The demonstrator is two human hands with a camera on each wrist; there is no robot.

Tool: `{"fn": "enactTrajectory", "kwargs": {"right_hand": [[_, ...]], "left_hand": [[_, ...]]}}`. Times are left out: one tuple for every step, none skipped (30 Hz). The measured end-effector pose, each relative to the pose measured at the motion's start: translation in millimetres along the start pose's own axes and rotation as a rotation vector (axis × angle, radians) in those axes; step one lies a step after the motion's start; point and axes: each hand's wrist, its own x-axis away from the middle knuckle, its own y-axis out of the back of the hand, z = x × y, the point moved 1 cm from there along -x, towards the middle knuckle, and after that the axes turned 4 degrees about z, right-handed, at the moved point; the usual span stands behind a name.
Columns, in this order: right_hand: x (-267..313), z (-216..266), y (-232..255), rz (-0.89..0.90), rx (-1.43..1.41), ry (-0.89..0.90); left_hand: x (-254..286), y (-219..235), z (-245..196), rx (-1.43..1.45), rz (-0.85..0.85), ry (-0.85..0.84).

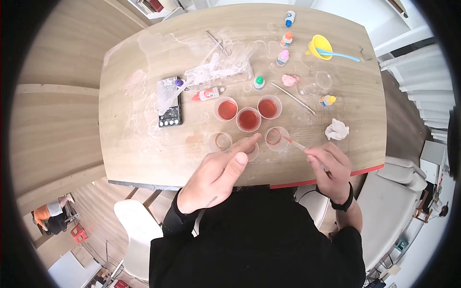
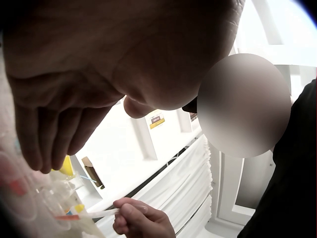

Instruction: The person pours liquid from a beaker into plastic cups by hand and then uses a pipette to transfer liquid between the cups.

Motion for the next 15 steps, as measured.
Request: {"fn": "enactTrajectory", "kwargs": {"right_hand": [[0.2, -0.1, -0.1, -0.003, 0.009, 0.013], [0.5, -0.4, -0.2, -0.003, 0.011, 0.013], [0.8, -0.4, -0.3, -0.006, 0.022, 0.029], [0.8, -0.1, -0.3, -0.010, 0.034, 0.045], [0.4, 0.3, -0.2, -0.010, 0.035, 0.046], [-0.3, 1.0, 0.0, -0.011, 0.040, 0.057], [-0.9, 1.6, 0.1, -0.011, 0.045, 0.069], [-1.3, 1.8, 0.0, -0.011, 0.046, 0.071], [-1.5, 2.2, -0.1, -0.013, 0.047, 0.079], [-1.5, 2.8, -0.3, -0.016, 0.047, 0.087], [-1.8, 3.2, -0.2, -0.015, 0.049, 0.089], [-2.2, 3.5, 0.1, -0.010, 0.059, 0.091], [-2.5, 4.0, 0.3, -0.005, 0.069, 0.093], [-2.8, 4.5, 0.6, -0.003, 0.070, 0.095], [-3.0, 4.9, 1.0, 0.001, 0.075, 0.092]], "left_hand": [[0.1, 0.1, 0.4, 0.000, 0.000, -0.001], [0.2, 0.3, 1.3, -0.005, 0.000, -0.001], [0.4, 0.5, 2.0, -0.009, 0.000, 0.001], [0.4, 0.5, 2.0, -0.008, -0.001, -0.001], [0.3, 0.5, 2.0, -0.013, 0.000, 0.000], [0.3, 0.6, 1.9, -0.017, 0.000, 0.001], [0.4, 0.6, 2.8, -0.016, -0.001, -0.001], [0.5, 0.8, 4.5, -0.006, -0.024, -0.027], [1.0, 1.0, 5.8, 0.005, -0.047, -0.052], [1.5, 1.0, 6.5, 0.006, -0.048, -0.052], [1.6, 1.0, 7.2, 0.014, -0.054, -0.058], [1.8, 1.3, 7.7, 0.022, -0.059, -0.064], [2.2, 1.7, 7.4, 0.023, -0.062, -0.066], [2.8, 2.2, 6.8, 0.032, -0.060, -0.047], [3.2, 2.7, 6.6, 0.040, -0.058, -0.029]]}}
